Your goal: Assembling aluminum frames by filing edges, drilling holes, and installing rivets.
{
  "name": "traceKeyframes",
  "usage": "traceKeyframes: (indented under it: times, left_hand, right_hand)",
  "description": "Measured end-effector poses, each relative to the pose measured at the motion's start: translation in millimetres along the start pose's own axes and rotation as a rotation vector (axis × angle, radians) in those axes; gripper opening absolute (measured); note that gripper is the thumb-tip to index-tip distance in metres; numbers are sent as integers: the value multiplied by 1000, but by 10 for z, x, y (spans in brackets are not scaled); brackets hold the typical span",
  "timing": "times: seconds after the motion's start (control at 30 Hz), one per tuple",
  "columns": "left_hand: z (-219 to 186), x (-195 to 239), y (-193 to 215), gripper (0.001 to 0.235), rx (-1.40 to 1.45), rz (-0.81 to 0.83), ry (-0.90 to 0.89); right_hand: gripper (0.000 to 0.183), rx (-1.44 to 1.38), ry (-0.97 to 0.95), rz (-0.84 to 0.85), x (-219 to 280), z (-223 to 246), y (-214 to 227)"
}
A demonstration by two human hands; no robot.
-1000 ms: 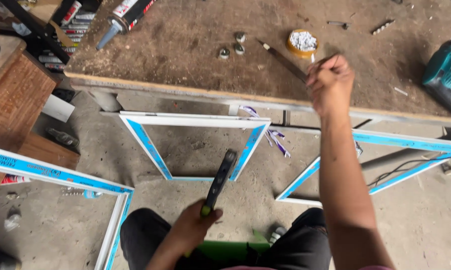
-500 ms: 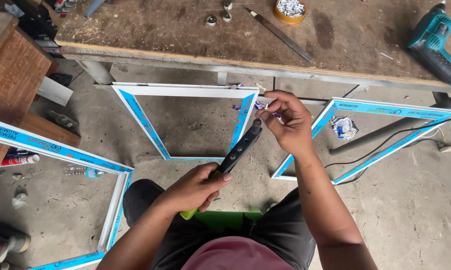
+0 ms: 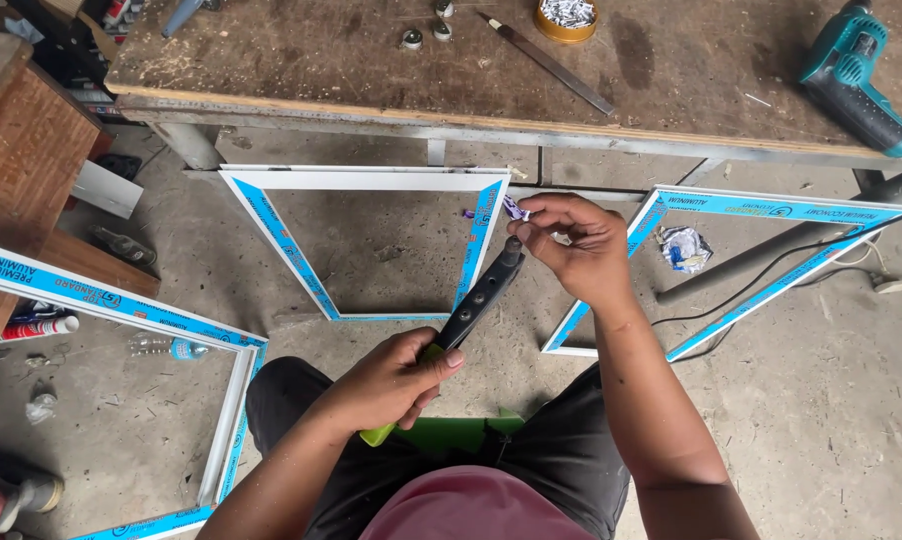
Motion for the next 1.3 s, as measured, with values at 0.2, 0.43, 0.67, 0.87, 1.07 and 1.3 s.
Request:
traceKeyframes:
  times: [0.2, 0.43, 0.67, 0.87, 1.07, 1.3]
  left_hand:
    - [54, 46, -9, 29, 23, -4, -13]
    - [109, 44, -26, 28, 99, 15, -57]
    - [-199, 78, -122, 23, 194, 54, -179]
    - [-266, 241, 12, 22, 209, 111, -92]
    - [-134, -162, -218, 40, -158, 100, -415]
    - [281, -1171, 1179, 87, 685, -548, -64]
  right_hand:
    - [28, 38, -17, 71, 9, 58, 26]
    - [50, 62, 65, 250, 100, 94, 117]
    - [62, -730, -509, 425, 1259, -873, -576]
    - [58, -517, -219, 491, 1176, -868, -253]
    - [91, -1257, -484, 471, 1492, -572, -584]
    - [46, -186, -397, -157, 492, 114, 731]
Point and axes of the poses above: each hand's wrist, its own x-axis away from the middle knuckle, its own y-axis out of the back of the hand, z = x × y, the point moved 2 cm from there along -x, towards the middle knuckle, and after that the axes turned 2 degrees about -y, right-handed, at the moved point
